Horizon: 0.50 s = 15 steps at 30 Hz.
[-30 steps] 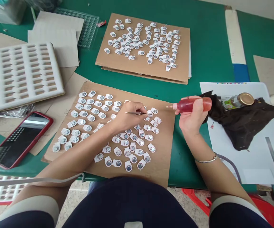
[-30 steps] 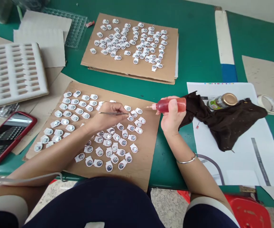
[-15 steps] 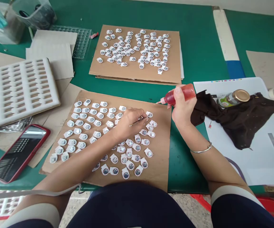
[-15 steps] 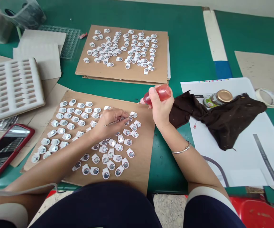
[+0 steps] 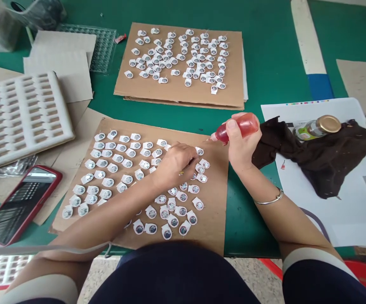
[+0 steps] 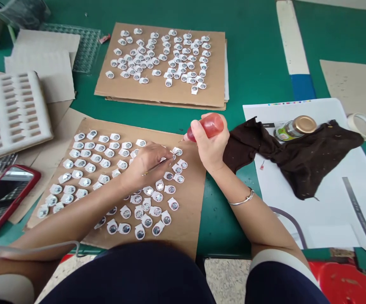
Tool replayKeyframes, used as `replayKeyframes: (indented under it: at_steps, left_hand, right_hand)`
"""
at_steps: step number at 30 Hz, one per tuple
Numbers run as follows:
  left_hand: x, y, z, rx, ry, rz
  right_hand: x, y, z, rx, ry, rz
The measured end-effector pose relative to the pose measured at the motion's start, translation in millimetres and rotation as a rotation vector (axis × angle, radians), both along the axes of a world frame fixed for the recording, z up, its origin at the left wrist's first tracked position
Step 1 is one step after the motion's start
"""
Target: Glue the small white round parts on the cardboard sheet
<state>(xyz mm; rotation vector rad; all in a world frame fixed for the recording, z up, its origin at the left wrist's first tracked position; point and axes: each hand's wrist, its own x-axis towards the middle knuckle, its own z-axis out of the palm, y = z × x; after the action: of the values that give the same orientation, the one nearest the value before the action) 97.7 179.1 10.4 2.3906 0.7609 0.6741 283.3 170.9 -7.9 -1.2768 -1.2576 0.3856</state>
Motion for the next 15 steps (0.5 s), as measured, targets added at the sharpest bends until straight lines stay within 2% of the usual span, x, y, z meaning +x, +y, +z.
replayKeyframes:
  at_steps: [4,11,15]
  left_hand:
    - [1,-3,-2.0,0.051,0.081,-0.020]
    - [2,-16,-2.5,0.352,0.289,-0.073]
    - [3,-21,-4.1,0.429,0.295,-0.075]
  right_hand:
    - [-3,-2,-3.7,-0.036,-0.037,-0.093]
    - [-12,-8,-4.1,-0.120,-0.094,-0.014]
    - [-14,-9,-4.3,-0.119,-0.106,0.021]
